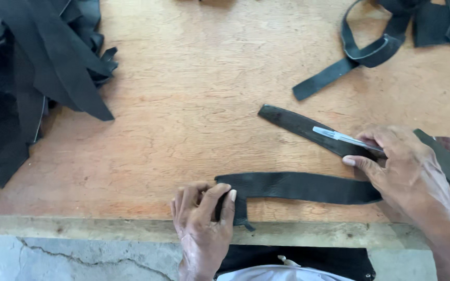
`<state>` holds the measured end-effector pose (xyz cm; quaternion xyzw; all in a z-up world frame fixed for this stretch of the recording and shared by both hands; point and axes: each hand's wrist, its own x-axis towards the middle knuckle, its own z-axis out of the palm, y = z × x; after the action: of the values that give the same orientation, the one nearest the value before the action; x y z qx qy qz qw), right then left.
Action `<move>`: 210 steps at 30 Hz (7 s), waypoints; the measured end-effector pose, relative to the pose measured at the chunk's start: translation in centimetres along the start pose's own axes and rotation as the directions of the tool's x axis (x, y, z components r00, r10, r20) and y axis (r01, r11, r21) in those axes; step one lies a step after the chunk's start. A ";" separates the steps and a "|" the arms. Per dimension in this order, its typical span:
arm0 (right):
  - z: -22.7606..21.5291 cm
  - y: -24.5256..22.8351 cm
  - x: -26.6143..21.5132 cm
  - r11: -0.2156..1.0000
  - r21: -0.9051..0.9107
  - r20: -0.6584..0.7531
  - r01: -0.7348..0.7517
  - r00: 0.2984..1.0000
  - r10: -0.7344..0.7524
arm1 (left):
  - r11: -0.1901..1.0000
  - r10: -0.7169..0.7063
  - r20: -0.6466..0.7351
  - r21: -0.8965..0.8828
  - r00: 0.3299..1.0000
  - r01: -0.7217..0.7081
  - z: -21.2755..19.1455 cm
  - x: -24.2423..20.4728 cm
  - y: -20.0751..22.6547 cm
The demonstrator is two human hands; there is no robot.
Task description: The person marks and traces various black leather components on a wooden workbench using a silver-colored pen and a metal ruler. They handle several cutout pieces, aligning them and drawing marks on them.
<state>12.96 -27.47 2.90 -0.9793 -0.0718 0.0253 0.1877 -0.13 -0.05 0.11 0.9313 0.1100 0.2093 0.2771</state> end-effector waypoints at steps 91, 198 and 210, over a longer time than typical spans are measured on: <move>7.2 14.4 -3.5 0.869 0.307 0.170 0.389 0.876 -0.452 | 0.967 0.245 -0.054 -0.066 0.968 -0.248 0.5 -2.5 -4.1; 4.6 -14.3 0.0 0.743 0.561 0.213 0.364 0.804 -0.555 | 0.901 0.281 0.517 0.147 0.808 -0.408 7.5 -6.8 2.3; 4.6 -16.7 -0.3 0.832 0.400 0.288 0.384 0.809 -0.512 | 0.902 0.329 0.486 0.092 0.810 -0.422 8.3 -7.4 2.3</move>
<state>10.16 -10.43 4.82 -0.8648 -0.3340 0.1820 0.3278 -2.75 -8.18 -7.31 0.9796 -0.1257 0.0224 0.1553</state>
